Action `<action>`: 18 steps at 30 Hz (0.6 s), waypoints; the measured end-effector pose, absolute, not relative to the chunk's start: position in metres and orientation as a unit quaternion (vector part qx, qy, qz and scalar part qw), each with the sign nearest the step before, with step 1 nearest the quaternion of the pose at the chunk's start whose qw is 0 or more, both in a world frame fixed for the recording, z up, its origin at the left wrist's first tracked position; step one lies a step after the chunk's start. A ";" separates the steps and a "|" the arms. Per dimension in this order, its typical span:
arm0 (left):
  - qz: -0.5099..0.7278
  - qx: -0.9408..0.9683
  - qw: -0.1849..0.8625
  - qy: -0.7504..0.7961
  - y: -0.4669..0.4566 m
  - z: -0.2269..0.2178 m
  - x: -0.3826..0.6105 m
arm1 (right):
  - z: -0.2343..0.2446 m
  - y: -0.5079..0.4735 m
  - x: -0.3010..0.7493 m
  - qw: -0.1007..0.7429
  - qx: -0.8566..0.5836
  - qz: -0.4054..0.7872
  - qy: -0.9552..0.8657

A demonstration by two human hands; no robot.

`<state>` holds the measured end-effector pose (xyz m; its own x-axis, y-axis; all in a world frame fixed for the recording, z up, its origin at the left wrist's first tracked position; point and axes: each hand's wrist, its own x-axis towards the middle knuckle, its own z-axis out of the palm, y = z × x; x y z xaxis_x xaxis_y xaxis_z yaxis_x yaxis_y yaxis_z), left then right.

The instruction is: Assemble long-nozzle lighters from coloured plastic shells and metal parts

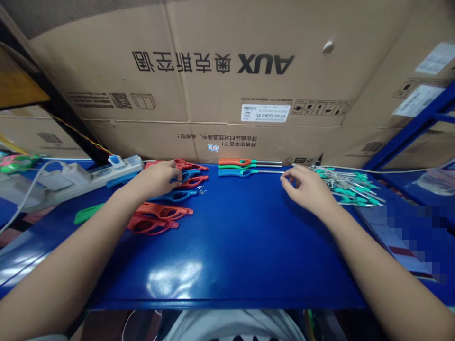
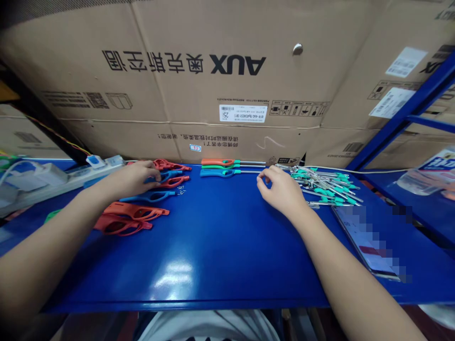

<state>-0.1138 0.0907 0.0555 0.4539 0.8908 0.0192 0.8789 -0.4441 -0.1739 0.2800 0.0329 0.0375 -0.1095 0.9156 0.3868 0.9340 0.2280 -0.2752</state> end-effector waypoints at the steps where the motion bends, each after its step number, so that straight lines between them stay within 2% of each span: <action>1: 0.037 -0.849 0.088 -0.520 0.091 0.055 -0.113 | 0.037 0.033 0.280 0.244 -0.615 -0.019 -0.749; 5: 0.029 -0.847 0.126 -0.516 0.087 0.059 -0.106 | 0.035 0.032 0.278 0.256 -0.597 -0.023 -0.759; 9: 0.003 -0.856 0.153 -0.493 0.061 0.074 -0.083 | 0.034 0.027 0.271 0.310 -0.557 -0.019 -0.770; 13: -0.064 -0.926 0.066 -0.366 0.011 0.071 -0.037 | 0.032 0.022 0.261 0.367 -0.480 0.053 -0.795; 15: -0.056 -0.948 0.006 -0.313 -0.012 0.056 -0.015 | 0.031 0.020 0.257 0.370 -0.456 0.088 -0.804; 18: -0.049 -0.964 -0.022 -0.262 -0.028 0.029 0.005 | 0.028 0.018 0.252 0.353 -0.423 0.154 -0.820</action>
